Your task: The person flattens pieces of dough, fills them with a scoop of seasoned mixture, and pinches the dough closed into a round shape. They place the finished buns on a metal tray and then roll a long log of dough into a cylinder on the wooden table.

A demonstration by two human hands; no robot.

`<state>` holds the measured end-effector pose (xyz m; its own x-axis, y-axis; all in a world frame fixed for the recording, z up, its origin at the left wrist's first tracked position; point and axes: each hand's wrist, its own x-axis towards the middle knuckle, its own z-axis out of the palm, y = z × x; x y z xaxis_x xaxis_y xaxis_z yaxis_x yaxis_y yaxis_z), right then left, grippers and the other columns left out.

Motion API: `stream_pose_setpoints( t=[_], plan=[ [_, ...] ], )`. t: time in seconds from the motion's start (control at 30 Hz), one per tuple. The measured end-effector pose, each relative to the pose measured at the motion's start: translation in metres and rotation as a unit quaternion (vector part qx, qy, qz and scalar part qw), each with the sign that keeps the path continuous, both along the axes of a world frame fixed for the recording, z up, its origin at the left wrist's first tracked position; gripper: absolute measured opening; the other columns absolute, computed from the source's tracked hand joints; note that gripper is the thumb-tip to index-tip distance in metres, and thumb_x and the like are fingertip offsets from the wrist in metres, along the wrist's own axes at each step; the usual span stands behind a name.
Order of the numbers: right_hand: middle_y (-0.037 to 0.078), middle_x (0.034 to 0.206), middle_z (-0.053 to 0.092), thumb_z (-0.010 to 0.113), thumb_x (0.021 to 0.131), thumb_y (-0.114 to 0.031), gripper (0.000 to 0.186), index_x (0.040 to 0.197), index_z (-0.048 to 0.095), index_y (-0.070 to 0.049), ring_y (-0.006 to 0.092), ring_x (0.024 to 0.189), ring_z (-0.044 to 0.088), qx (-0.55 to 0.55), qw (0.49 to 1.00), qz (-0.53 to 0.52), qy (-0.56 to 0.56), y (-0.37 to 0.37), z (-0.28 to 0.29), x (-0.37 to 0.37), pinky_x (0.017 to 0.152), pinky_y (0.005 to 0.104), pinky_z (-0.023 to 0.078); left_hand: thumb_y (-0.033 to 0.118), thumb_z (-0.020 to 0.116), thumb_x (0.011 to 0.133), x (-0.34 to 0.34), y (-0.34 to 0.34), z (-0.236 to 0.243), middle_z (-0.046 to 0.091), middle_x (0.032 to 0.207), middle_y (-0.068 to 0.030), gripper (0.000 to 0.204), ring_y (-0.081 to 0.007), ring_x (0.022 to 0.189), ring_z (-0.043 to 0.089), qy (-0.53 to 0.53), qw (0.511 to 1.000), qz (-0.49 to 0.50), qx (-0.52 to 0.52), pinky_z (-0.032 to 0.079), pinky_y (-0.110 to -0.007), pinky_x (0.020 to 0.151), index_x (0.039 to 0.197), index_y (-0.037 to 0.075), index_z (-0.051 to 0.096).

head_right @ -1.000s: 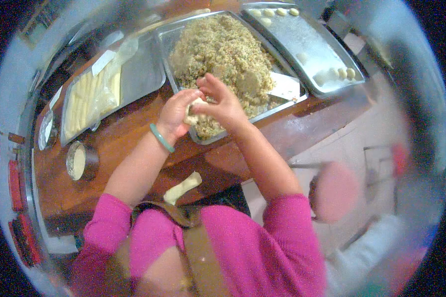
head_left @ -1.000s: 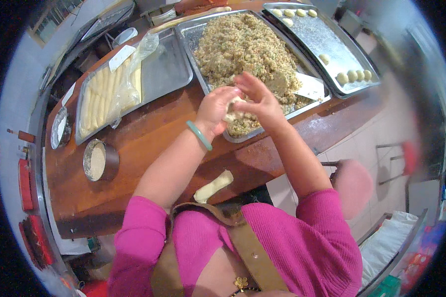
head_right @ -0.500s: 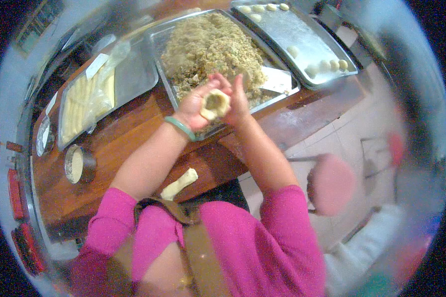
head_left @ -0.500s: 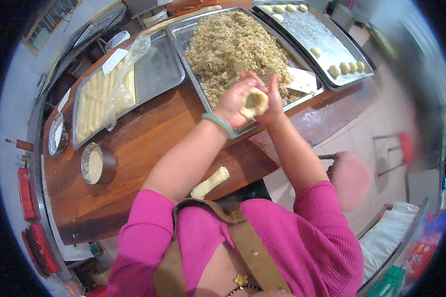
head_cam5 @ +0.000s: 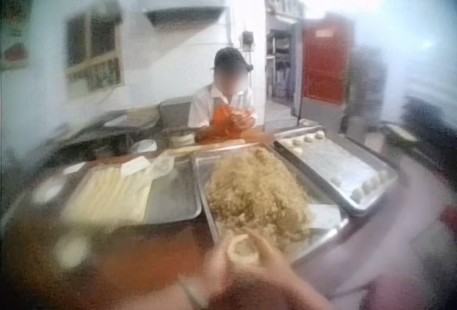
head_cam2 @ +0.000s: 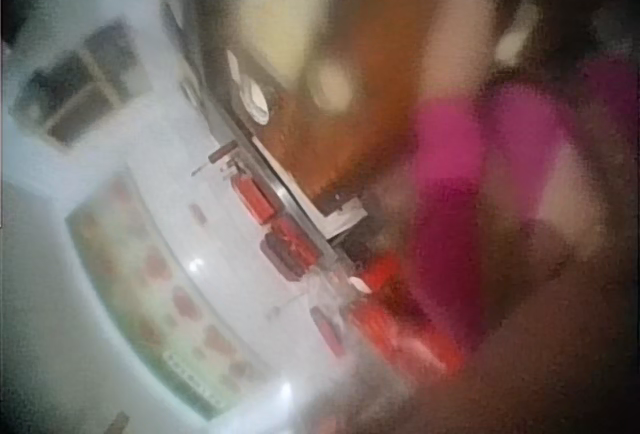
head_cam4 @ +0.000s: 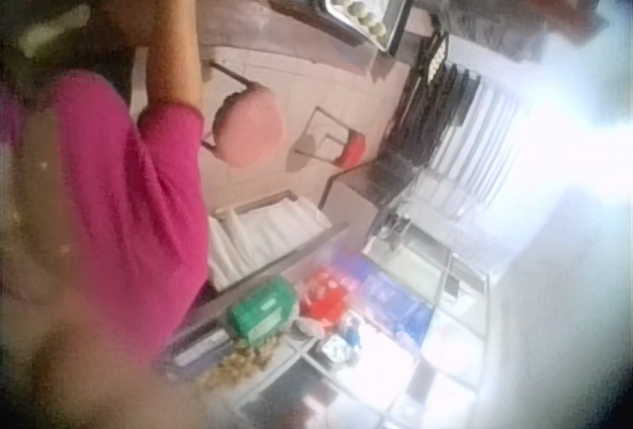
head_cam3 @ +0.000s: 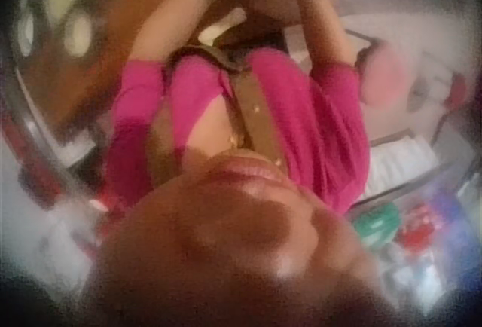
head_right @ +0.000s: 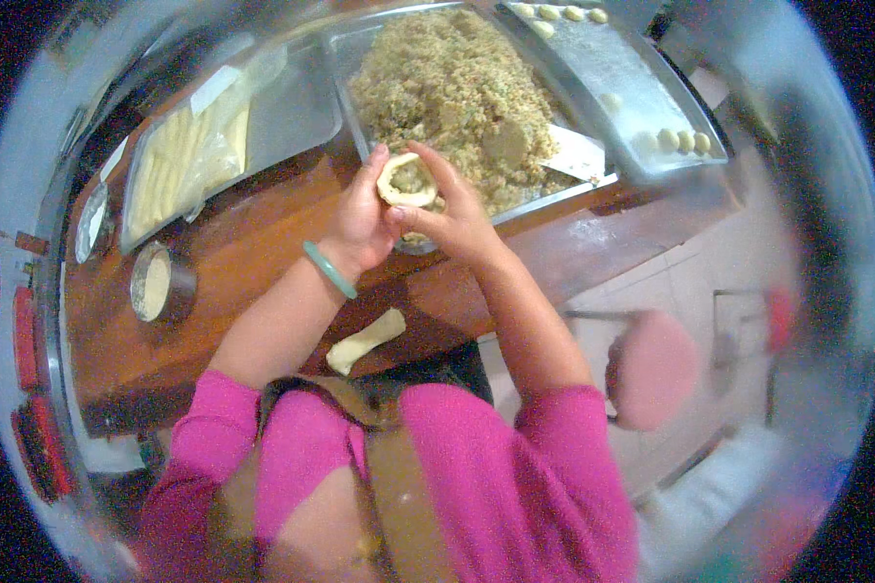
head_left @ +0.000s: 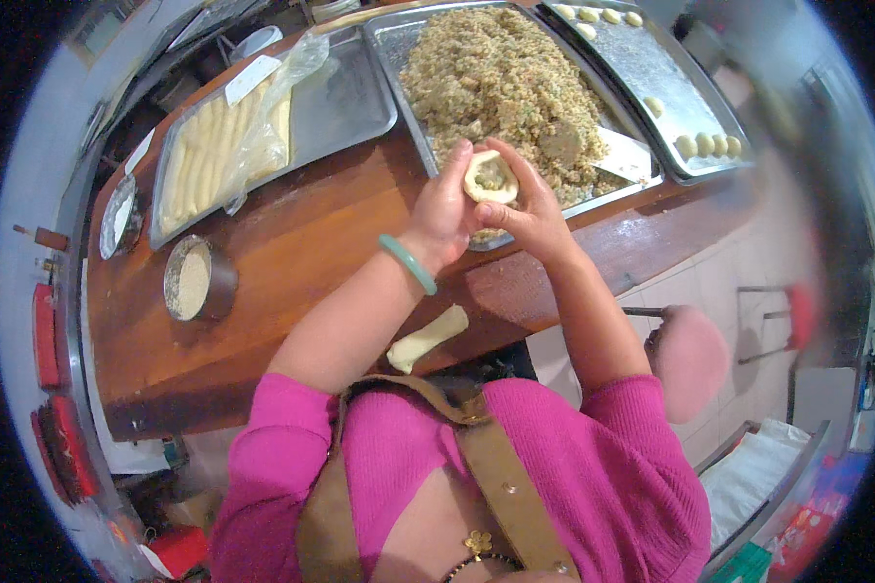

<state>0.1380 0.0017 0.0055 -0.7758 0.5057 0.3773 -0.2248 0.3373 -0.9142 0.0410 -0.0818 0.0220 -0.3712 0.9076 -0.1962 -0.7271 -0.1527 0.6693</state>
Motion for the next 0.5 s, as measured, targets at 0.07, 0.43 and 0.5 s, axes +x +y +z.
stream_pose_setpoints(
  t=[0.07,0.43,0.5],
  plan=[
    [0.015,0.113,0.052,0.071,0.069,-0.023,0.064,0.121,0.041,-0.001,0.0219,0.107,0.049,0.101,0.995,0.002,0.006,-0.010,0.014,-0.009,0.088,0.0337,0.040,0.055,0.031,0.087,0.000,-0.009,-0.006,0.056,0.080,-0.0004,0.048,-0.0100,0.064,0.053,0.045,0.998,-0.019,-0.031,0.040,-0.024,0.048,0.103,0.014,0.050],
    [0.010,0.109,0.053,0.075,0.061,-0.027,0.067,0.118,0.046,-0.006,0.0175,0.098,0.051,-0.046,0.997,0.062,-0.010,-0.043,0.012,-0.024,0.082,0.0311,0.042,0.060,0.033,0.084,-0.023,-0.048,-0.021,0.058,0.080,-0.0010,0.051,-0.0130,0.069,0.058,-0.007,0.984,-0.142,0.110,0.049,-0.025,0.056,0.095,0.014,0.052],
    [0.006,0.097,0.056,0.072,0.063,-0.024,0.054,0.110,0.052,-0.006,0.0149,0.085,0.054,-0.091,0.995,0.014,-0.024,-0.048,0.009,-0.026,0.076,0.0286,0.043,0.059,0.034,0.084,-0.008,-0.046,-0.017,0.057,0.090,-0.0033,0.052,-0.0154,0.081,0.058,0.016,0.999,-0.027,0.028,0.049,-0.030,0.065,0.101,0.013,0.051]
  ],
)
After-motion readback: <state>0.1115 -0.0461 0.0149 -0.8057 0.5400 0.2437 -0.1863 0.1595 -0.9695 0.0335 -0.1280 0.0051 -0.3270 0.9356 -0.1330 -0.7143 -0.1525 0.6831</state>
